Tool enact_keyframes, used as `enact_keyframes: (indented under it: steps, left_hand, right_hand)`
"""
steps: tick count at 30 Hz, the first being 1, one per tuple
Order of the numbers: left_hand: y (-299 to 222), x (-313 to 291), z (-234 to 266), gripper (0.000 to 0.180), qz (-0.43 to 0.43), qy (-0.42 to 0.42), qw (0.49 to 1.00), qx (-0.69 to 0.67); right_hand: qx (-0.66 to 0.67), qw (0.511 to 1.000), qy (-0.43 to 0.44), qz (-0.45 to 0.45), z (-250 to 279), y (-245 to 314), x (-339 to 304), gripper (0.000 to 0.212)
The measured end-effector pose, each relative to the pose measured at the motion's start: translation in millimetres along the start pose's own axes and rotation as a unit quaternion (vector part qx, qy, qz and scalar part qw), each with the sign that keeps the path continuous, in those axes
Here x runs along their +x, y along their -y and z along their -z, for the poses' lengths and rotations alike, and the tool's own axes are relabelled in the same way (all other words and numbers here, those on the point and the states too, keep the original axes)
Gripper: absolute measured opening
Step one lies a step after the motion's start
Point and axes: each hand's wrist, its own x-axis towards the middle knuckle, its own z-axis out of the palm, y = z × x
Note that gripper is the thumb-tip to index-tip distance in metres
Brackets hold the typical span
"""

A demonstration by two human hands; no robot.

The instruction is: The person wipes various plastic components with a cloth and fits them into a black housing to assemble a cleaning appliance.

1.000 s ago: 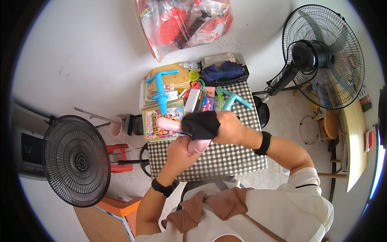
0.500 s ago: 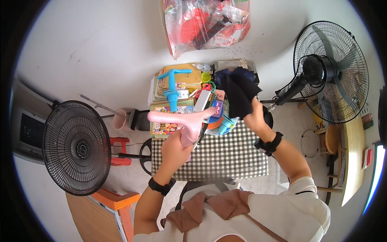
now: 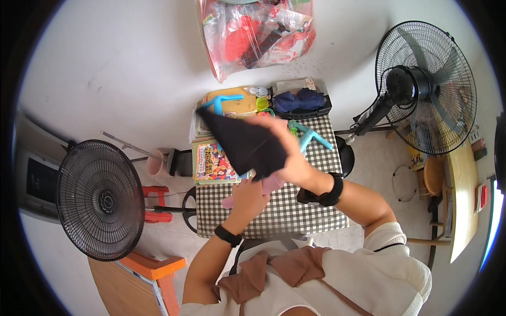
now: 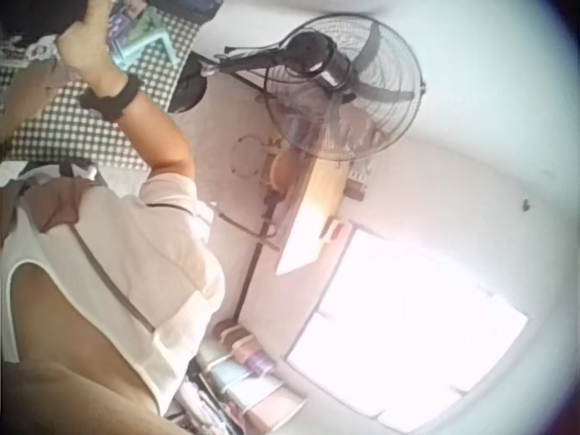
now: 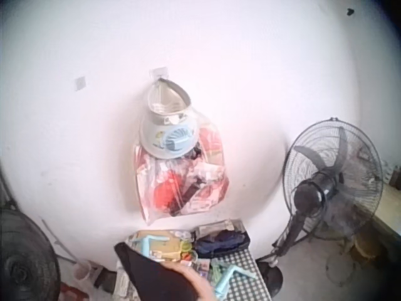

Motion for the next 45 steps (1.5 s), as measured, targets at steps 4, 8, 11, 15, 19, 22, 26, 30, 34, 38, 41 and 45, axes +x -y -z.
enact_keyframes:
  steps: [4,8,11,15,19,22,26,30,34,38,41,45]
  left_hand:
    - [18,1,4,0.041,0.181,0.040,0.928,-0.322]
    - [25,10,4,0.043,0.110,0.001,0.854,-0.508]
    - [11,22,4,0.044,0.036,0.045,0.895,-0.443]
    - [23,16,-5,0.040,0.050,0.021,0.887,-0.459]
    - [41,15,10,0.045,0.013,0.008,0.812,-0.584]
    - [22,20,17,0.043,0.024,-0.025,0.903,-0.427]
    - [4,36,40,0.053,-0.054,-0.111,0.946,-0.300]
    - [2,29,47,0.073,-0.058,-0.099,0.951,-0.288]
    - [2,18,45,0.071,0.048,-0.034,0.873,-0.485]
    - [2,23,24,0.043,0.096,-0.016,0.850,-0.518]
    - [1,24,11,0.028,0.118,-0.135,0.894,-0.410]
    - [15,17,6,0.032,0.165,-0.147,0.890,-0.398]
  right_hand:
    - [-0.212,0.950,-0.225,0.050,28,11,6,0.042]
    - [-0.263,0.960,-0.098,0.003,33,-13,-21,0.043]
    - [-0.255,0.966,-0.015,-0.046,6,-49,-46,0.072]
    - [-0.238,0.965,0.074,-0.080,2,-46,-49,0.082]
    - [-0.168,0.968,0.174,-0.061,16,-39,-69,0.071]
    - [-0.172,0.981,0.081,-0.023,8,-38,-56,0.068]
    - [-0.147,0.982,-0.013,-0.117,2,-43,-36,0.040]
    - [-0.130,0.977,-0.140,-0.093,-1,-50,-37,0.030]
    - [-0.148,0.964,-0.203,-0.082,13,-52,-21,0.029]
    - [-0.134,0.985,-0.091,-0.058,13,-52,-22,0.037]
    - [-0.290,0.953,0.051,-0.077,17,-34,-33,0.053]
    - [-0.330,0.927,0.147,-0.099,28,-27,-50,0.051]
